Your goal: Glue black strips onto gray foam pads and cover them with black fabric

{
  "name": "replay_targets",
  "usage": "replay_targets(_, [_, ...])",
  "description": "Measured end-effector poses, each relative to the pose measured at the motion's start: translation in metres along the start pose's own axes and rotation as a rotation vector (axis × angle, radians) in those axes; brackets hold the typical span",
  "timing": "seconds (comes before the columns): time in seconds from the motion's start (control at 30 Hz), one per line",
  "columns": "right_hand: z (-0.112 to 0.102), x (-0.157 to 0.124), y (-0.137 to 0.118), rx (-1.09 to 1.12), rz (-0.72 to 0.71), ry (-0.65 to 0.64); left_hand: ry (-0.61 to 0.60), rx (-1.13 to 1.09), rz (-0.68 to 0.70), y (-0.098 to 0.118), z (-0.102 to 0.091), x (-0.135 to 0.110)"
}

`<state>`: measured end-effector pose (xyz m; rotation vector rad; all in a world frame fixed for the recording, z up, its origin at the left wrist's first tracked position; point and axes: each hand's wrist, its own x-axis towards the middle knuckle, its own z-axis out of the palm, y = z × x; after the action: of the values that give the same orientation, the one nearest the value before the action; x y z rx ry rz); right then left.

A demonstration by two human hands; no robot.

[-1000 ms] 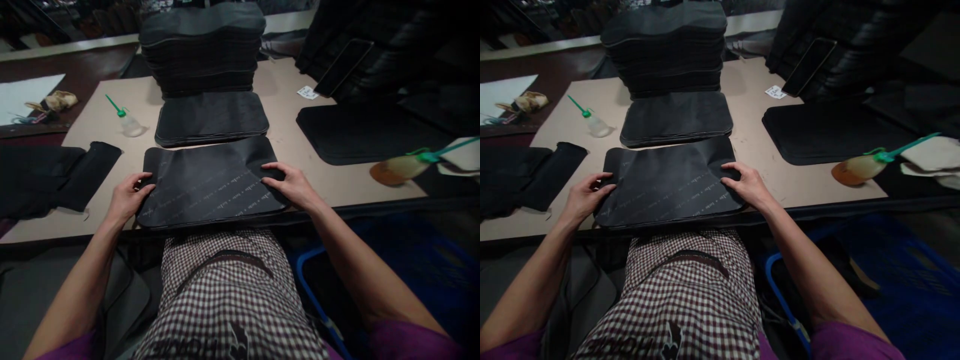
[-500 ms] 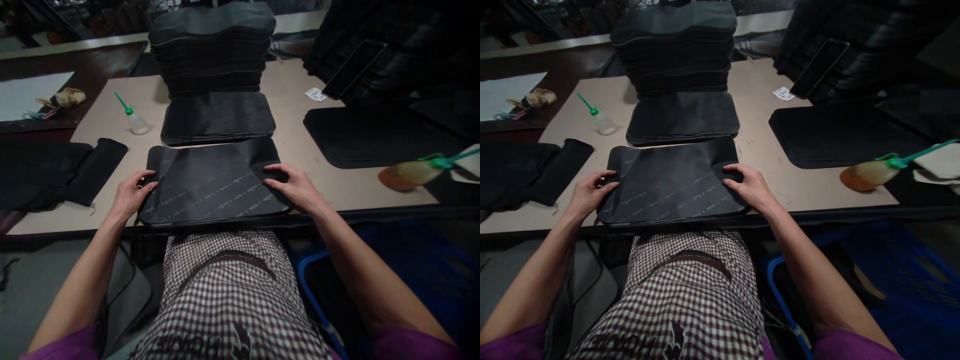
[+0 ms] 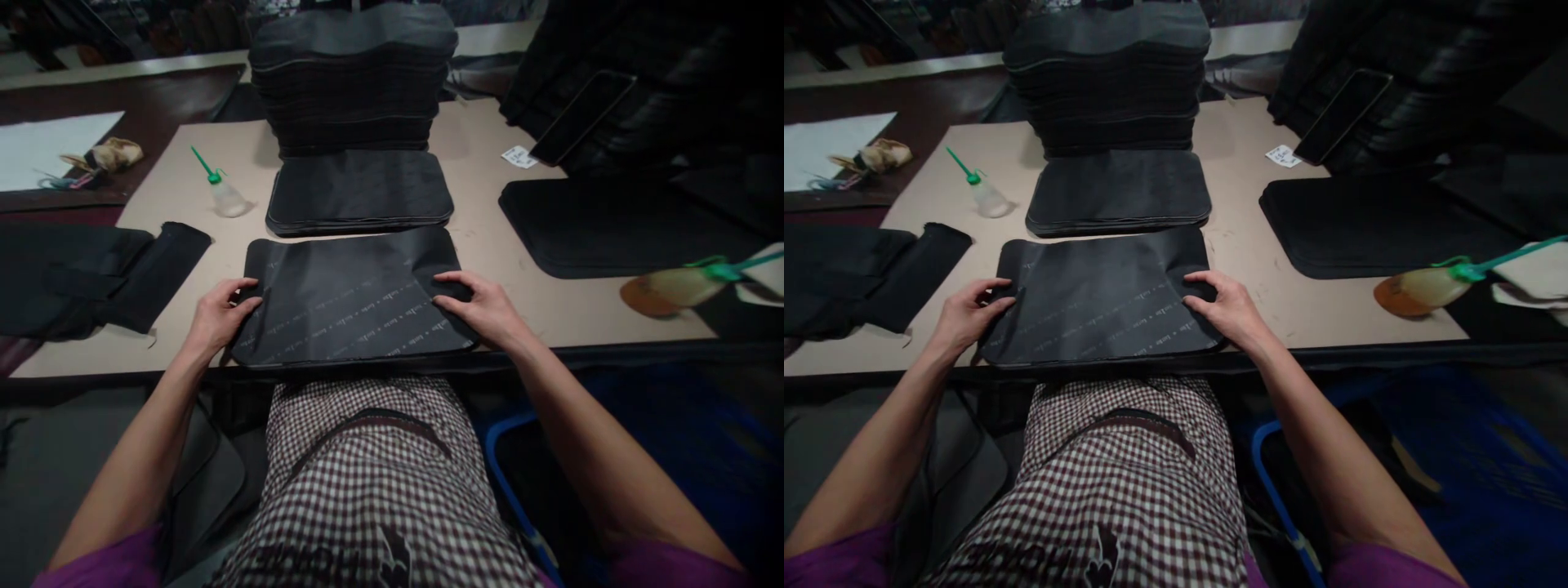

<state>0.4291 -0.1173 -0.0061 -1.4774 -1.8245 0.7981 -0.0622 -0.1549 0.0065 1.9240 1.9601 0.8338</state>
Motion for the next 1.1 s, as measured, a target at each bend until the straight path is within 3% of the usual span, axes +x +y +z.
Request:
replay_targets(0.33, [-0.002,-0.001,-0.007,-0.129,-0.136,0.001,0.004,0.023,0.058,-0.002,0.002,-0.001])
replay_targets(0.63, [0.004,-0.004,0.004,-0.517,-0.237,-0.007,0.011,0.009,0.134,0.007,0.003,-0.001])
replay_targets(1.1, [0.006,0.001,0.018,-0.511,-0.216,-0.003,0.053,-0.033,0.142,0.001,0.005,-0.011])
